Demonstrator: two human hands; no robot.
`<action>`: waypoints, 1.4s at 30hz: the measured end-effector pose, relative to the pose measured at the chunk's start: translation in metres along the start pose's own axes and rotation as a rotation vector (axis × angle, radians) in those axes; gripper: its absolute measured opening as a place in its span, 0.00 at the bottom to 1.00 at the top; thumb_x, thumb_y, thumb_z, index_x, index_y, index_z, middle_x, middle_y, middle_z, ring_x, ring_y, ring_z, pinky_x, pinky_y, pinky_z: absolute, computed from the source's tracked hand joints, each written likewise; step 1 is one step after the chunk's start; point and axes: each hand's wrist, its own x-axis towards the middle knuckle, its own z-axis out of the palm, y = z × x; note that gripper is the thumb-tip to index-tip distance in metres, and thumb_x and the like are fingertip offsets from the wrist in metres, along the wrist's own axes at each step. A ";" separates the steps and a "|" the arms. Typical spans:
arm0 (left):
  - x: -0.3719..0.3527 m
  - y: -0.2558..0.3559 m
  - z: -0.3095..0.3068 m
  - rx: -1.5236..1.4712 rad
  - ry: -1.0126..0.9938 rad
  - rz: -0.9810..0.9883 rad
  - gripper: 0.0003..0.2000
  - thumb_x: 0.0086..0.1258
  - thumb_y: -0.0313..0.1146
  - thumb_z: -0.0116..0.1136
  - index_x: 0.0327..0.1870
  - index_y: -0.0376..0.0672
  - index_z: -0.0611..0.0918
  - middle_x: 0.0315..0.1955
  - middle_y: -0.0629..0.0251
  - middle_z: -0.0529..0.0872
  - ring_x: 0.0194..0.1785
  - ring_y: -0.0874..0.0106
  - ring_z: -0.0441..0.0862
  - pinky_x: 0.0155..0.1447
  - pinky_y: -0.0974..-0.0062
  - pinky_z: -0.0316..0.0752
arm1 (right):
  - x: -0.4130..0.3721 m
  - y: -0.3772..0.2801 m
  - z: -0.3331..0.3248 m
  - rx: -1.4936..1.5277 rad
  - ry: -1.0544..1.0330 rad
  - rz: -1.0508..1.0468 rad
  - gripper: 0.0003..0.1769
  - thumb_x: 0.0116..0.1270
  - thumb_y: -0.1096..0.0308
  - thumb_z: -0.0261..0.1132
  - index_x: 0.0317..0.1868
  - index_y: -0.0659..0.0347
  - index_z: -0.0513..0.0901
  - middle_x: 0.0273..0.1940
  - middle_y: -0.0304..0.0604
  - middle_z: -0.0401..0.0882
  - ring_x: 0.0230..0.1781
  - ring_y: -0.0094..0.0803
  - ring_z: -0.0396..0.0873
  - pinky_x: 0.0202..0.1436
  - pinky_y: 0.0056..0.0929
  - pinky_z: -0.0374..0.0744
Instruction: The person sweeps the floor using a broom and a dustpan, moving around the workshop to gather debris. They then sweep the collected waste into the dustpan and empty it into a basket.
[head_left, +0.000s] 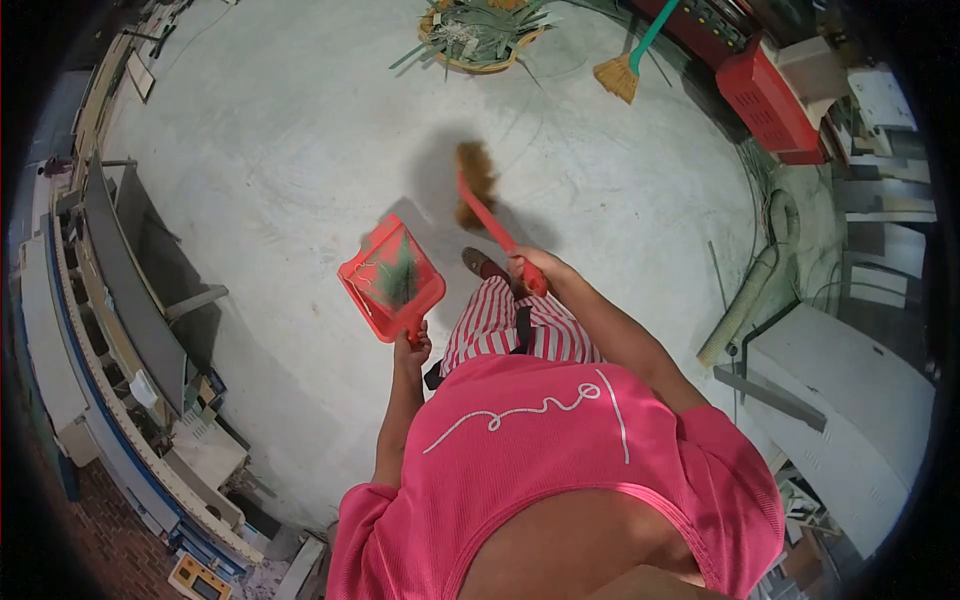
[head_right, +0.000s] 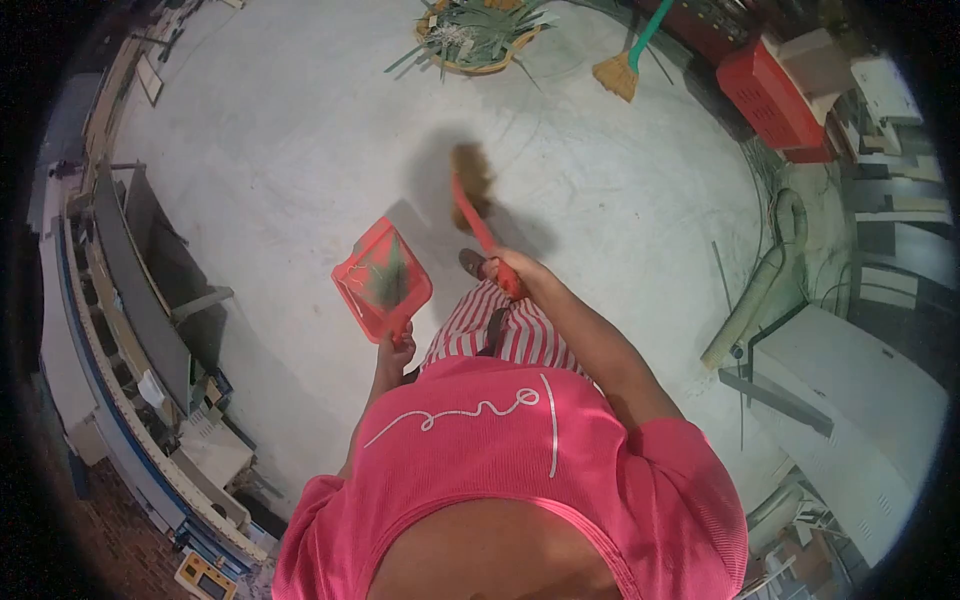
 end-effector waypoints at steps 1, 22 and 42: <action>-0.001 0.001 0.001 -0.024 0.016 0.003 0.18 0.62 0.43 0.31 0.43 0.39 0.67 0.29 0.60 0.77 0.18 0.79 0.68 0.20 0.85 0.63 | 0.003 -0.004 0.012 0.074 0.011 -0.014 0.07 0.56 0.69 0.51 0.26 0.58 0.59 0.16 0.31 0.60 0.12 0.14 0.61 0.11 0.11 0.62; 0.013 0.019 -0.009 -0.309 0.060 0.118 0.17 0.61 0.44 0.34 0.44 0.42 0.66 0.31 0.59 0.77 0.19 0.78 0.68 0.20 0.83 0.62 | -0.108 -0.152 -0.035 -0.342 0.721 -0.317 0.08 0.52 0.68 0.51 0.30 0.56 0.60 0.10 0.33 0.58 0.07 0.20 0.61 0.07 0.17 0.63; 0.011 -0.019 0.161 -0.735 -0.066 0.318 0.17 0.62 0.42 0.34 0.43 0.41 0.69 0.28 0.59 0.77 0.17 0.77 0.67 0.20 0.85 0.62 | 0.166 -0.282 0.157 -0.427 0.411 0.108 0.08 0.51 0.74 0.53 0.22 0.59 0.61 0.13 0.33 0.61 0.08 0.19 0.61 0.09 0.16 0.64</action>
